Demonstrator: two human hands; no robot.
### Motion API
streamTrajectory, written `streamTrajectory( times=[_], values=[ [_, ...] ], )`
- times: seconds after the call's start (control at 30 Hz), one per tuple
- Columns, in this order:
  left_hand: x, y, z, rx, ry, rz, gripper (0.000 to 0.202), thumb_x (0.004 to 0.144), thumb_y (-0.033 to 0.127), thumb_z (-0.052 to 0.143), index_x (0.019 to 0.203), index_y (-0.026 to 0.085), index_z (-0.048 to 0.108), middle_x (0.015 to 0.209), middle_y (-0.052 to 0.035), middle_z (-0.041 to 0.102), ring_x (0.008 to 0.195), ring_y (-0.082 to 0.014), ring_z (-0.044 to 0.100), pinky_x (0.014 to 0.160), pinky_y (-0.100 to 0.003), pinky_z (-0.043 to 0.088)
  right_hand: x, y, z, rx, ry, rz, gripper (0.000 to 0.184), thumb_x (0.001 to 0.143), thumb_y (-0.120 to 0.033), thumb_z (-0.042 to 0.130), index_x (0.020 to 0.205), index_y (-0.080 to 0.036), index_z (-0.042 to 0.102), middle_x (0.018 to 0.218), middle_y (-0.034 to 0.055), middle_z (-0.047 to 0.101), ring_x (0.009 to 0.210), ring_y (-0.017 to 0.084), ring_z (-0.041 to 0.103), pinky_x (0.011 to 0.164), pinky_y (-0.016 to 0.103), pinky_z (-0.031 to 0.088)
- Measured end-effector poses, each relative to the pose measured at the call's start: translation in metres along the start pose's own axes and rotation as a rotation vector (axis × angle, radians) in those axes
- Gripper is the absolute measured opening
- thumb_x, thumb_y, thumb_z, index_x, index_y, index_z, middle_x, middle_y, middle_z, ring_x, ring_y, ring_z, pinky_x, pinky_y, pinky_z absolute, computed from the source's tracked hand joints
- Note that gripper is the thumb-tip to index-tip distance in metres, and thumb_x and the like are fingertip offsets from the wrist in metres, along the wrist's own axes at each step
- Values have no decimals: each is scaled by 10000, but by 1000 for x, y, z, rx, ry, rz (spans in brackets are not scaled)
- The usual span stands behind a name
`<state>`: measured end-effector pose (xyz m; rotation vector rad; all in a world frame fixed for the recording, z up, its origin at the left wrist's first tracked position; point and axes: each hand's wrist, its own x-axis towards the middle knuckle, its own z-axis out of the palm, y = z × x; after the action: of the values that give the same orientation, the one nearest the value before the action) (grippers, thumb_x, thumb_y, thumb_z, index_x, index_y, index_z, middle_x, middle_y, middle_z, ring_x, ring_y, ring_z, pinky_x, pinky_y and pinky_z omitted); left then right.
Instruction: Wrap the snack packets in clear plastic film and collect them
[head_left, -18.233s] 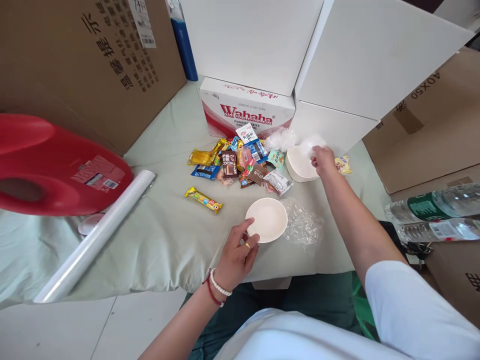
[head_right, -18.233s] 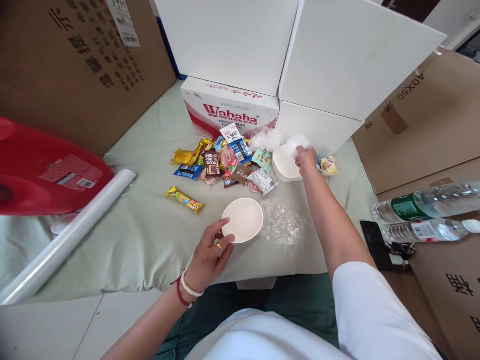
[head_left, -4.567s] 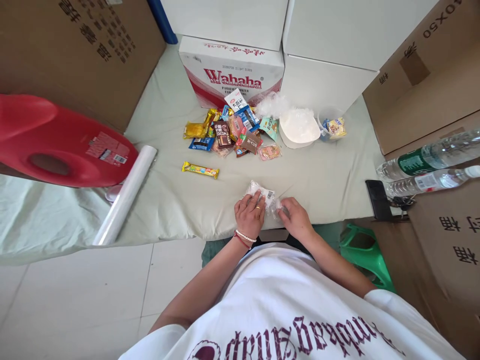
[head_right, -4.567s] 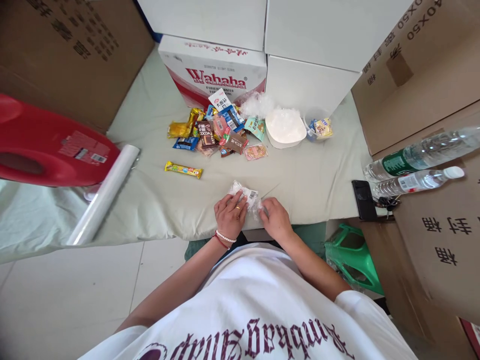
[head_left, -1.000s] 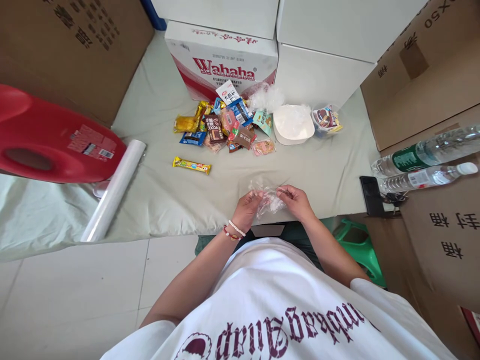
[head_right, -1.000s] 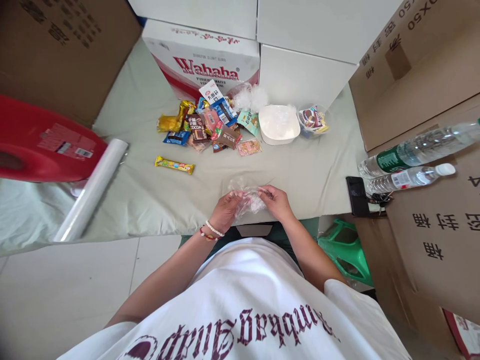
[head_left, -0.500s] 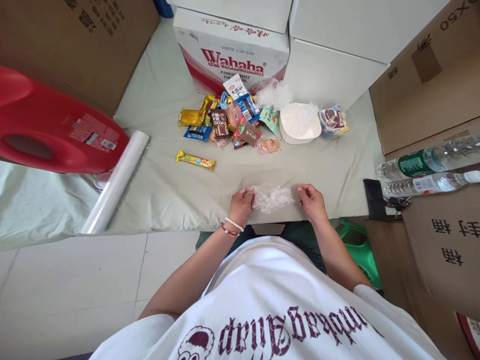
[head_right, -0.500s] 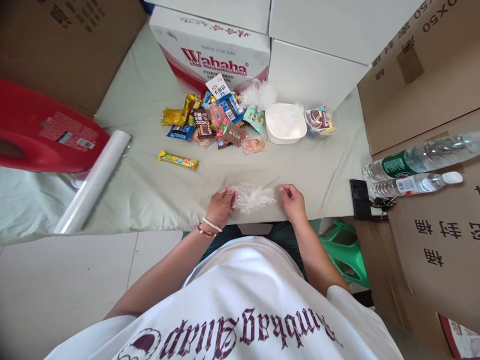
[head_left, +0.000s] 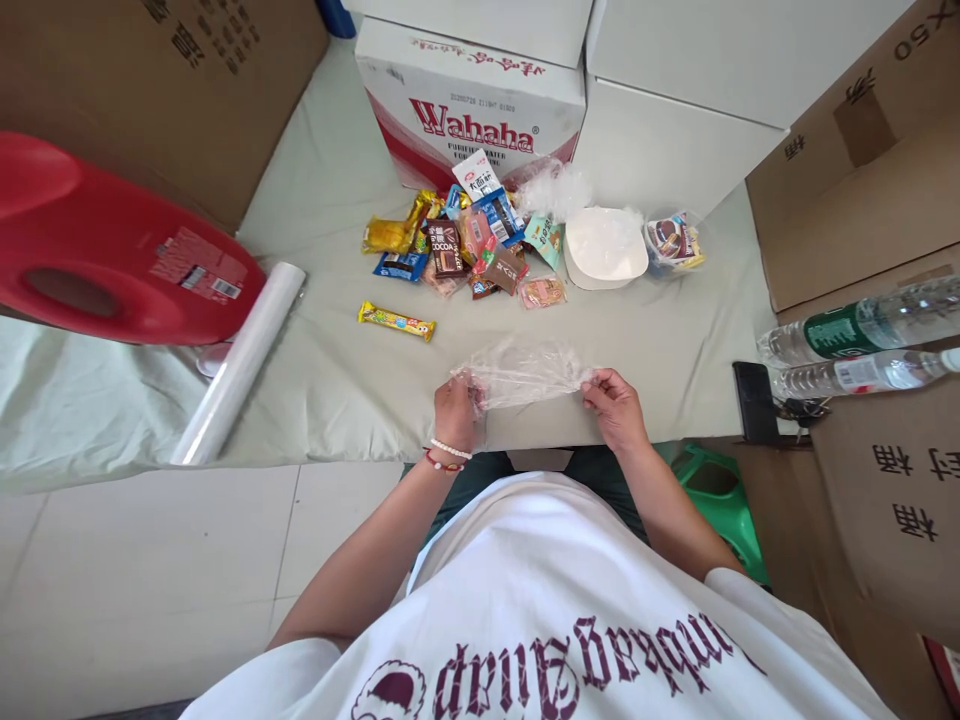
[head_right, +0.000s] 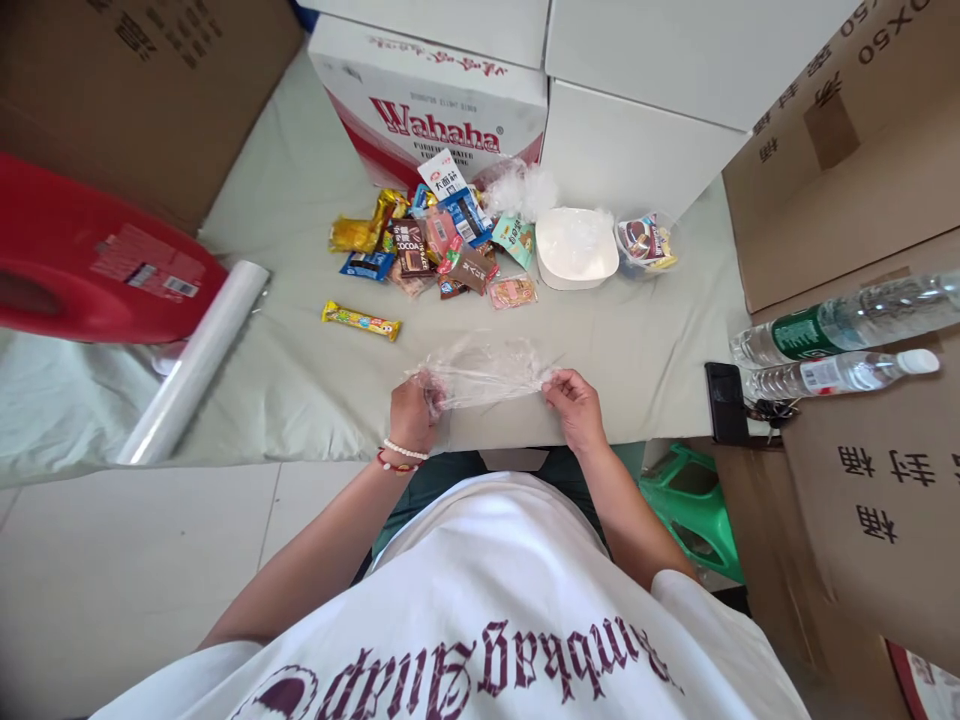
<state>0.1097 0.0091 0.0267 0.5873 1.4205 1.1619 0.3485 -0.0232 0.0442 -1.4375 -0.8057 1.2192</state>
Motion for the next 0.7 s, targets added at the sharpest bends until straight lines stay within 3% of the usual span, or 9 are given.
streamTrajectory(
  times=[0.13, 0.23, 0.33, 0.4, 0.47, 0.57, 0.63, 0.7],
  values=[
    [4, -2, -4, 8, 48, -23, 494, 917, 603, 588, 618, 209, 577, 552, 1, 550, 473, -107, 432, 455, -259, 298, -6, 1, -13, 141, 9, 110, 360, 642, -346, 910, 782, -231, 599, 736, -62, 526, 629, 90, 446, 555, 214, 391],
    [4, -4, -2, 0, 24, -12, 428, 850, 583, 715, 694, 187, 670, 630, 0, 618, 566, -110, 518, 520, -242, 387, -13, 2, -18, 213, 7, 157, 317, 677, -338, 884, 828, -242, 622, 784, -46, 586, 679, 107, 507, 580, 222, 423],
    [1, 0, 1, -87, -87, -1, 355, 772, 527, 818, 838, 186, 746, 875, -30, 740, 812, -137, 659, 711, -228, 515, -19, -2, -24, 303, -80, 143, 298, 730, -359, 808, 980, -267, 674, 1061, 9, 702, 754, 134, 552, 644, 283, 480],
    [-3, 7, 2, -166, -199, -66, 416, 770, 558, 817, 951, 189, 757, 955, -52, 766, 859, -163, 709, 769, -259, 560, -22, -5, -29, 355, -182, 140, 355, 726, -391, 783, 1047, -277, 679, 1220, 39, 710, 696, 130, 523, 619, 317, 472],
    [-7, 14, 1, -222, -326, -199, 511, 792, 616, 783, 1085, 200, 740, 944, -59, 775, 739, -163, 724, 653, -261, 565, -21, -5, -36, 397, -284, 161, 415, 687, -457, 798, 1041, -279, 673, 1256, 62, 721, 590, 102, 449, 554, 317, 435],
    [-11, 21, -2, -241, -494, -412, 573, 851, 669, 698, 1199, 214, 710, 920, -65, 779, 563, -141, 680, 438, -218, 453, -18, -1, -42, 440, -386, 218, 576, 561, -482, 877, 1065, -294, 668, 1209, 72, 753, 501, 57, 374, 492, 274, 387],
    [-11, 22, -4, -244, -560, -490, 571, 892, 667, 640, 1220, 205, 712, 890, -83, 777, 509, -149, 656, 377, -222, 400, -16, 0, -41, 439, -387, 256, 691, 476, -402, 925, 1115, -310, 676, 1203, 71, 755, 542, 77, 480, 512, 263, 420],
    [-11, 20, -6, -247, -574, -537, 561, 921, 644, 604, 1241, 197, 714, 851, -97, 768, 474, -161, 636, 355, -238, 384, -14, -2, -34, 413, -364, 269, 818, 422, -339, 946, 1196, -327, 681, 1304, 78, 718, 725, 150, 635, 576, 271, 478]
  ],
)
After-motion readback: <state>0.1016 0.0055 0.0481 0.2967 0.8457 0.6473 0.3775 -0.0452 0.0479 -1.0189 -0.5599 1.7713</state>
